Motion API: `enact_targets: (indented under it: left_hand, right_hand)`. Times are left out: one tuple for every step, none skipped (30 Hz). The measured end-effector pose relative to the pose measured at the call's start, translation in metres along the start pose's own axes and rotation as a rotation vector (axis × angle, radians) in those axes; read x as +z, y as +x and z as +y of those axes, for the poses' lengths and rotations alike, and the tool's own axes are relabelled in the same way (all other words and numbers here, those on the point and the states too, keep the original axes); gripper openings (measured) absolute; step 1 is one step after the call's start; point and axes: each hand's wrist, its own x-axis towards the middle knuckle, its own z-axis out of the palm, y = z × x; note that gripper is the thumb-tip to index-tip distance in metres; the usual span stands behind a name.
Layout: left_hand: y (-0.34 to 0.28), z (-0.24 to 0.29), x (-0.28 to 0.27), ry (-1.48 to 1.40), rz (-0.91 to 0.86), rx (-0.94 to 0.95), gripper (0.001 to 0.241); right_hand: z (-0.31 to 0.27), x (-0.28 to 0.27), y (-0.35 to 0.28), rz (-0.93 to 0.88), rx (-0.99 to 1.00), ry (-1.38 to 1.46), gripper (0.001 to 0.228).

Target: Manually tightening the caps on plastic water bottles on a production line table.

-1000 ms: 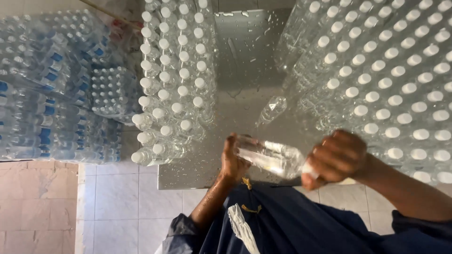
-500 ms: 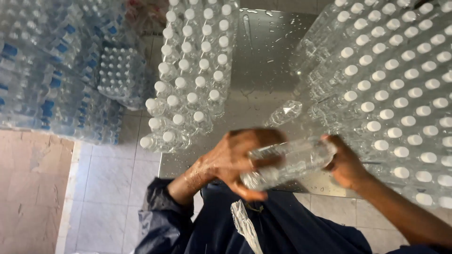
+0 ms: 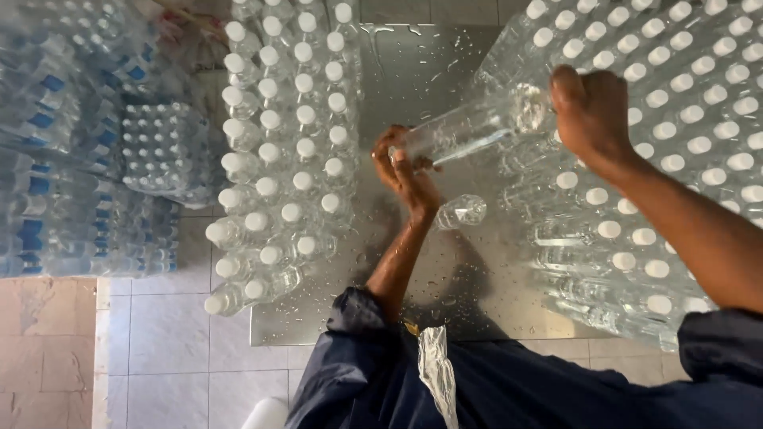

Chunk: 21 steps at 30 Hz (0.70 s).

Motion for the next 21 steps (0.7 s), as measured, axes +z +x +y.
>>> enact_targets:
  left_hand:
    - [0.017, -0.025, 0.004, -0.057, -0.005, 0.036, 0.039]
    - [0.034, -0.050, 0.009, -0.114, -0.010, 0.071, 0.034]
    - [0.046, -0.071, 0.006, -0.121, -0.033, 0.061, 0.034]
    - [0.060, -0.093, 0.003, -0.049, -0.131, 0.129, 0.038]
    - [0.070, -0.115, -0.004, 0.027, -0.222, 0.195, 0.044]
    - [0.072, -0.122, -0.012, 0.026, -0.237, 0.183, 0.044]
    - [0.072, -0.127, -0.023, 0.306, -0.315, 0.001, 0.073]
    - [0.072, -0.131, -0.035, 0.586, -0.391, -0.182, 0.109]
    - [0.066, -0.171, -0.066, 0.591, -0.389, -0.190, 0.109]
    - [0.060, -0.209, -0.097, 0.730, -0.364, 0.064, 0.075]
    - [0.059, -0.248, -0.126, 0.860, -0.327, 0.331, 0.050]
    - [0.059, -0.239, -0.124, 0.862, -0.317, 0.333, 0.050]
    - [0.057, -0.230, -0.121, 0.871, -0.429, 0.435, 0.048]
    - [0.055, -0.221, -0.120, 0.879, -0.541, 0.537, 0.048]
    - [0.056, -0.230, -0.121, 0.887, -0.526, 0.530, 0.048]
    - [0.056, -0.238, -0.123, 0.903, -0.481, 0.520, 0.043]
    - [0.055, -0.245, -0.125, 0.920, -0.432, 0.510, 0.038]
    - [0.051, -0.243, -0.128, 0.930, -0.414, 0.502, 0.038]
    - [0.054, -0.245, -0.128, 0.888, -0.421, 0.505, 0.038]
    - [0.055, -0.247, -0.127, 0.846, -0.428, 0.508, 0.038]
    - [0.056, -0.245, -0.125, 0.846, -0.440, 0.504, 0.038]
  right_hand:
    - [-0.009, 0.002, 0.023, -0.027, 0.189, 0.109, 0.054]
    - [-0.016, 0.004, 0.047, -0.054, 0.376, 0.220, 0.054]
    - [-0.002, 0.027, 0.077, -0.034, 0.393, 0.220, 0.054]
    - [0.013, 0.050, 0.108, -0.022, 0.297, -0.021, 0.062]
    - [0.029, 0.075, 0.137, -0.026, 0.200, -0.261, 0.077]
    - [0.032, 0.102, 0.163, -0.023, 0.219, -0.262, 0.077]
    - [0.034, 0.131, 0.187, 0.176, -0.077, -0.432, 0.070]
    - [0.036, 0.161, 0.211, 0.372, -0.378, -0.595, 0.067]
    - [0.035, 0.185, 0.229, 0.364, -0.376, -0.593, 0.067]
    - [0.033, 0.209, 0.247, 0.334, -0.433, -0.673, 0.068]
    - [0.027, 0.233, 0.271, 0.313, -0.502, -0.751, 0.071]
    - [0.029, 0.253, 0.292, 0.313, -0.512, -0.748, 0.071]
    - [0.031, 0.273, 0.313, 0.269, -0.476, -0.710, 0.072]
    - [0.032, 0.295, 0.334, 0.225, -0.441, -0.674, 0.074]
    - [0.028, 0.304, 0.350, 0.216, -0.455, -0.669, 0.074]
    - [0.023, 0.313, 0.366, 0.149, -0.411, -0.638, 0.073]
    - [0.017, 0.323, 0.381, 0.080, -0.370, -0.606, 0.075]
    - [0.013, 0.333, 0.388, 0.070, -0.387, -0.601, 0.075]
    - [0.009, 0.338, 0.401, 0.062, -0.352, -0.586, 0.074]
    - [0.006, 0.341, 0.413, 0.054, -0.317, -0.570, 0.074]
    - [0.006, 0.342, 0.418, 0.053, -0.305, -0.569, 0.074]
